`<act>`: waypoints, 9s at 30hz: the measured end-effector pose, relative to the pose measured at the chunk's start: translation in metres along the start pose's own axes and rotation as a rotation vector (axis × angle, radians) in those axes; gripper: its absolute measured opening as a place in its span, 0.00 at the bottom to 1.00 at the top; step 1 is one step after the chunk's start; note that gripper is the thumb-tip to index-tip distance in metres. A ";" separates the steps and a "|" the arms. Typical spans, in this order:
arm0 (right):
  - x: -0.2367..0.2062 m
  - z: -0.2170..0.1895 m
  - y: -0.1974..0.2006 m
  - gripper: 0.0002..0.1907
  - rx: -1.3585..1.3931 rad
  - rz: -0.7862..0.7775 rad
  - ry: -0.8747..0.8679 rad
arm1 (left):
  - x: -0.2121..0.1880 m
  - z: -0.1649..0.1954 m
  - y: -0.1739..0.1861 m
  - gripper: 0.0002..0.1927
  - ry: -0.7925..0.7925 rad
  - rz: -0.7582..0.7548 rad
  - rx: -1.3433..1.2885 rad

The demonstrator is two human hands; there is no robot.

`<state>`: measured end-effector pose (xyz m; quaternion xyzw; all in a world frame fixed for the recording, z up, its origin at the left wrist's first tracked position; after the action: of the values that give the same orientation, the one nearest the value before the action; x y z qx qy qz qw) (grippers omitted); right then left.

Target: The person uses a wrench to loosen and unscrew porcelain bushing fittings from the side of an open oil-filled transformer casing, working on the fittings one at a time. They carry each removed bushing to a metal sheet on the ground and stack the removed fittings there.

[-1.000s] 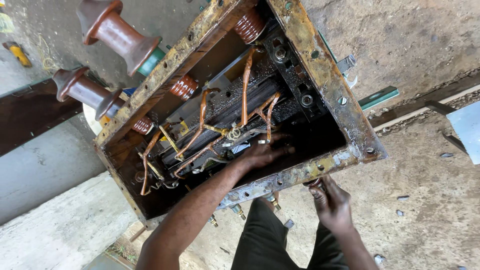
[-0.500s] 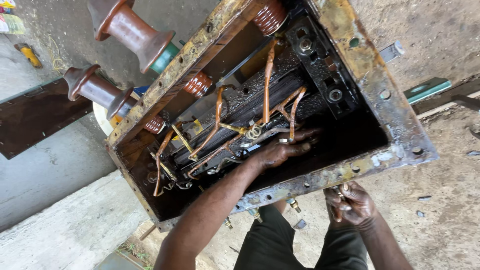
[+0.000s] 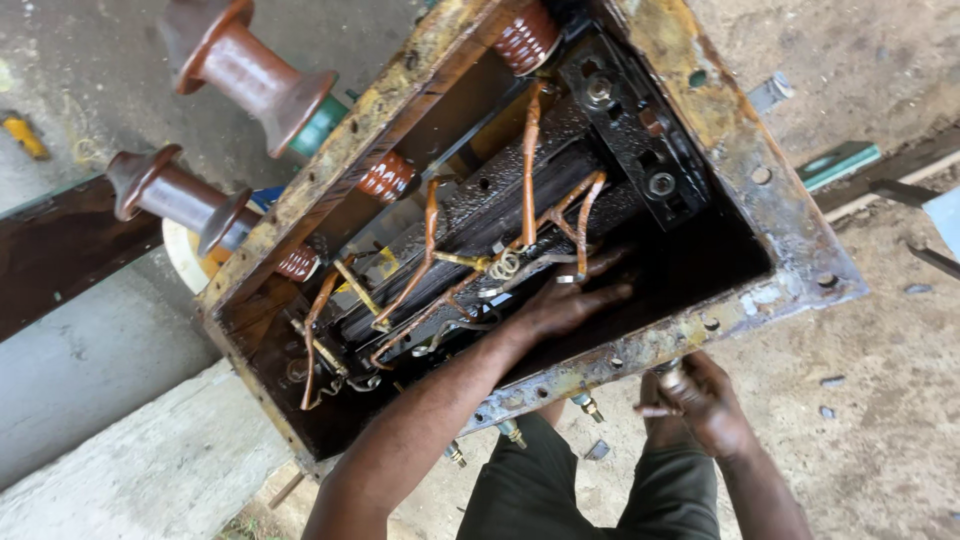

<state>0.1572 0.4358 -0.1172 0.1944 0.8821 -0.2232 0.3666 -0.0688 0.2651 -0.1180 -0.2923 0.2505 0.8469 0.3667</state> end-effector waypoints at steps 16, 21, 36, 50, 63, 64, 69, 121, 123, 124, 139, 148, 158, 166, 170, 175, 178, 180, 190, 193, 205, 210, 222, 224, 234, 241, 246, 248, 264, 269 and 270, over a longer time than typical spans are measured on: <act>-0.012 -0.022 -0.022 0.21 -0.663 0.352 0.732 | 0.004 0.016 -0.006 0.52 0.059 -0.041 0.182; -0.008 -0.012 -0.009 0.23 0.453 0.048 -0.312 | 0.011 0.000 -0.009 0.53 0.091 -0.053 0.107; -0.027 -0.010 -0.018 0.27 0.780 -0.038 -0.125 | 0.008 0.011 -0.008 0.51 0.086 -0.042 0.092; -0.040 -0.006 -0.037 0.24 0.797 0.263 -0.148 | 0.009 -0.005 -0.012 0.47 0.071 0.023 0.104; -0.040 0.014 -0.032 0.15 0.918 0.328 -0.255 | -0.003 0.012 -0.002 0.37 0.031 0.053 0.104; -0.041 0.017 -0.031 0.14 0.998 0.282 -0.197 | -0.003 0.013 -0.002 0.37 0.034 0.052 0.097; -0.043 0.018 -0.024 0.08 0.878 0.405 -0.113 | -0.006 0.018 0.001 0.38 0.029 0.074 0.076; -0.027 0.003 -0.013 0.23 0.892 0.165 -0.256 | 0.000 -0.003 0.007 0.50 0.076 0.069 0.124; -0.025 0.001 -0.009 0.20 0.379 0.199 -0.080 | 0.003 -0.009 0.008 0.50 0.103 0.092 0.115; -0.024 0.000 -0.007 0.19 0.123 0.216 0.007 | 0.003 -0.012 0.009 0.50 0.104 0.089 0.107; 0.000 -0.051 -0.021 0.48 -0.909 0.137 0.386 | 0.005 0.000 0.021 0.38 0.048 -0.271 0.033; 0.000 -0.053 -0.021 0.37 -0.920 0.339 0.473 | 0.009 0.007 0.011 0.31 0.142 -0.181 0.074; -0.044 0.000 0.009 0.26 -0.354 0.397 0.197 | 0.015 -0.017 0.009 0.34 0.122 -0.134 0.076; -0.056 0.045 -0.012 0.27 0.024 0.327 0.090 | 0.018 -0.047 0.009 0.35 0.085 -0.243 0.015; -0.051 0.058 -0.022 0.30 0.268 0.294 0.026 | 0.015 -0.046 0.005 0.35 -0.039 -0.223 0.155; -0.054 0.060 -0.022 0.30 0.354 0.310 0.124 | 0.005 -0.029 0.010 0.33 0.026 -0.271 -0.070; -0.057 0.059 -0.016 0.35 0.387 0.316 0.060 | -0.005 -0.010 0.022 0.29 0.149 -0.323 -0.453; -0.058 0.059 -0.011 0.37 0.377 0.343 0.035 | -0.014 0.000 0.026 0.29 0.058 -0.314 -0.535; -0.104 0.023 -0.013 0.38 -0.202 0.449 0.220 | -0.085 0.018 0.060 0.29 -0.200 0.023 -0.279; -0.126 -0.018 -0.032 0.36 -0.373 0.359 0.361 | -0.120 0.034 0.073 0.26 -0.335 0.101 -0.501; -0.211 -0.235 -0.214 0.34 -1.111 0.102 0.444 | -0.260 0.111 0.098 0.32 -0.436 0.001 -1.317; -0.253 -0.280 -0.249 0.37 -1.235 -0.002 0.454 | -0.310 0.126 0.091 0.37 -0.503 0.275 -1.147; -0.353 -0.281 -0.185 0.26 -0.914 -0.275 1.302 | -0.420 0.202 0.074 0.45 -0.906 0.633 -0.849; -0.361 -0.277 -0.175 0.23 -0.867 -0.283 1.439 | -0.435 0.210 0.065 0.44 -0.939 0.687 -0.786; -0.343 -0.243 -0.132 0.24 -0.699 -0.438 1.624 | -0.461 0.200 0.038 0.33 -0.717 1.064 -0.689; -0.326 -0.229 -0.124 0.28 -0.300 -0.351 0.670 | -0.450 0.189 0.026 0.25 -1.144 0.956 -0.583; -0.356 -0.231 -0.127 0.37 -0.360 -0.322 0.787 | -0.410 0.191 0.028 0.27 -0.991 0.927 -0.487; -0.365 -0.225 -0.134 0.40 -0.457 -0.150 0.955 | -0.403 0.192 0.027 0.27 -1.034 0.815 -0.595; -0.388 -0.158 -0.288 0.24 0.317 -0.589 -0.050 | -0.461 0.093 0.128 0.30 -1.058 0.590 -0.717; -0.382 -0.140 -0.308 0.25 0.191 -0.554 -0.053 | -0.461 0.076 0.144 0.32 -0.934 0.683 -0.730; -0.377 -0.137 -0.307 0.25 0.015 -0.282 0.040 | -0.460 0.074 0.146 0.33 -0.889 0.721 -0.725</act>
<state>0.1721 0.1885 0.3229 0.0755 0.9060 -0.2753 0.3125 0.0538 0.0055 0.2775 0.0812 -0.1423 0.9864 0.0083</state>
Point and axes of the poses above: each hand's wrist, its own x-axis towards the middle knuckle, its own y-axis out of the back of the hand, z = x × y, the point moved 1 cm from there along x, towards the middle knuckle, and after that the axes turned 10 degrees about z, right-handed, at the moved point
